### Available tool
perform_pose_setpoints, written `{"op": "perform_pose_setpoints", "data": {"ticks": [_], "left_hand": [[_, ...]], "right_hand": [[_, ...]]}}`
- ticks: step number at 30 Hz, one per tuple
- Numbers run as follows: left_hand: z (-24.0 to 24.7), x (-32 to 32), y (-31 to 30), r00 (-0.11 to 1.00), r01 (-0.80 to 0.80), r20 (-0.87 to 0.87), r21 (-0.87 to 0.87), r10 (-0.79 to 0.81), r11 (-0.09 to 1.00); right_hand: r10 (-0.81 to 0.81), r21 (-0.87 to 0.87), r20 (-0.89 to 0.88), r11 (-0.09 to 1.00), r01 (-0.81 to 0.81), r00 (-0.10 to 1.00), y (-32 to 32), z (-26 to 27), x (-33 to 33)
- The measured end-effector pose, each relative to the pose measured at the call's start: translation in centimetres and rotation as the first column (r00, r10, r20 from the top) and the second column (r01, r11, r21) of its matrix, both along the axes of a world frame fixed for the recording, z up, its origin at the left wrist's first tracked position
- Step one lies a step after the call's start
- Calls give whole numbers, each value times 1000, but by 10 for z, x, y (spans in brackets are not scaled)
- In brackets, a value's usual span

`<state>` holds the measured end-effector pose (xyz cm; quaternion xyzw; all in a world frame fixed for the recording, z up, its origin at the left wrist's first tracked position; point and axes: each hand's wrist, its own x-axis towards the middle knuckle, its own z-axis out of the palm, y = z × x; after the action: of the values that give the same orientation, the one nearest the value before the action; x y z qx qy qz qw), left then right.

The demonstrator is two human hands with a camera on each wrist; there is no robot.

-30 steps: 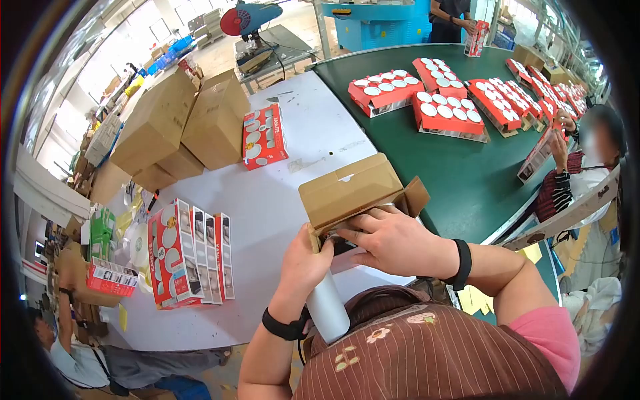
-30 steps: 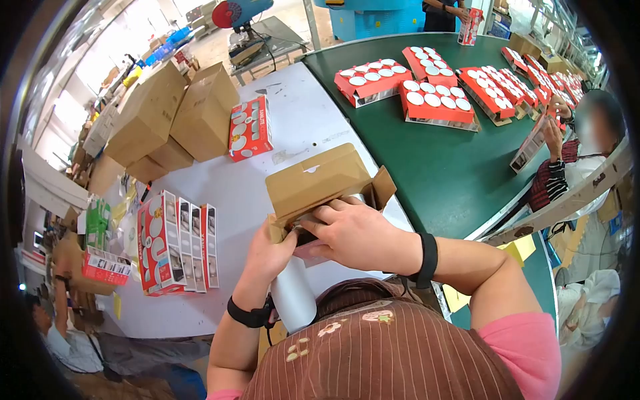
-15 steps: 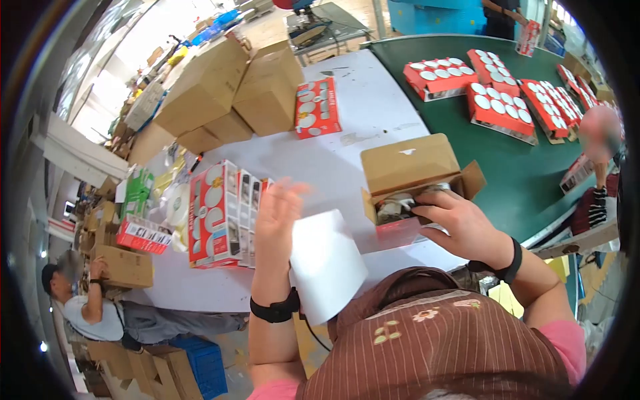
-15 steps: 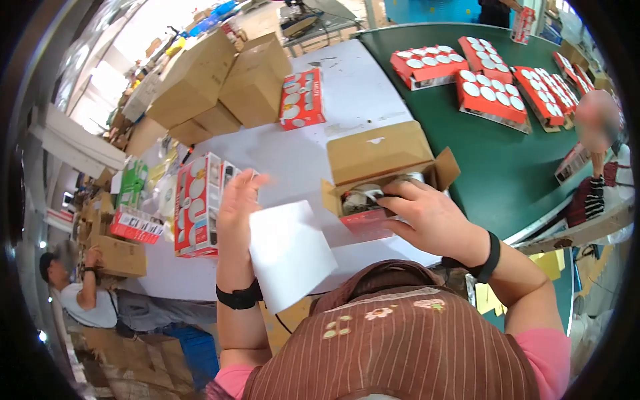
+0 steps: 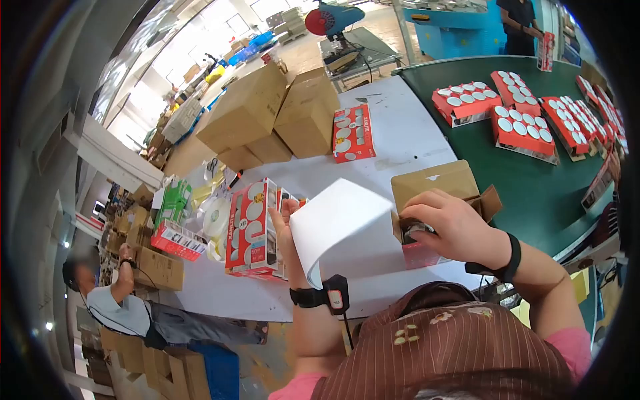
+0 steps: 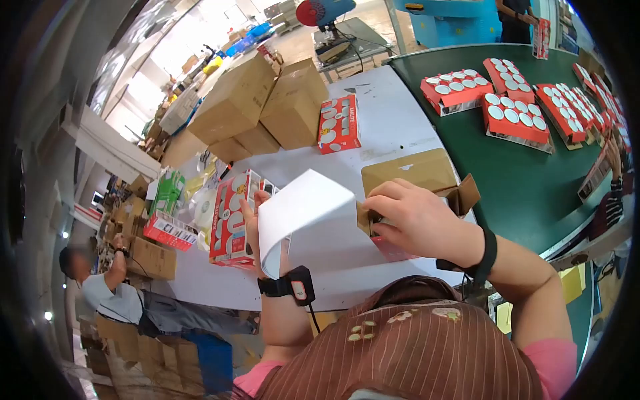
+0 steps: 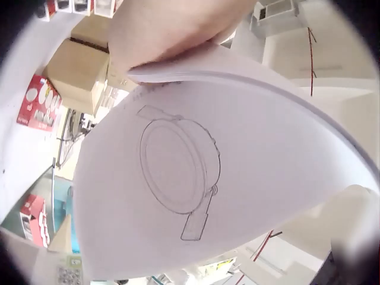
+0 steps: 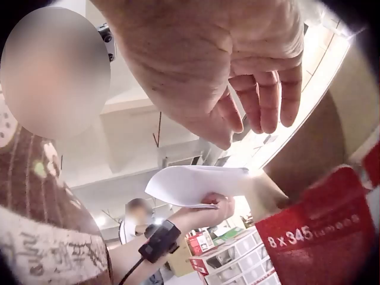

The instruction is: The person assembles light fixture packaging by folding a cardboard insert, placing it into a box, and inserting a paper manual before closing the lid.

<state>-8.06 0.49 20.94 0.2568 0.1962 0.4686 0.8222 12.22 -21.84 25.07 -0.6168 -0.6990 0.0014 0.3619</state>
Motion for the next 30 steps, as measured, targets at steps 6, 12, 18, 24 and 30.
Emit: {"op": "perform_pose_setpoints", "data": {"ticks": [6,12,18,24,30], "left_hand": [[-10,11,0,839,118,544,-167,-8,979],[22,38,-50,568,457,819,-230,-83,859],[-1,40,-65,564,616,642,93,-520,782],[5,42,-74,576,637,589,110,-566,763],[14,52,-80,627,646,488,111,-607,756]], "right_hand": [[94,32,37,995,-96,995,12,4,-12],[138,72,-20,988,-136,990,27,17,-24],[149,187,-101,974,-128,984,32,32,-41],[125,209,-56,972,-111,991,27,34,-36],[143,307,249,926,-218,958,14,22,-35]]}}
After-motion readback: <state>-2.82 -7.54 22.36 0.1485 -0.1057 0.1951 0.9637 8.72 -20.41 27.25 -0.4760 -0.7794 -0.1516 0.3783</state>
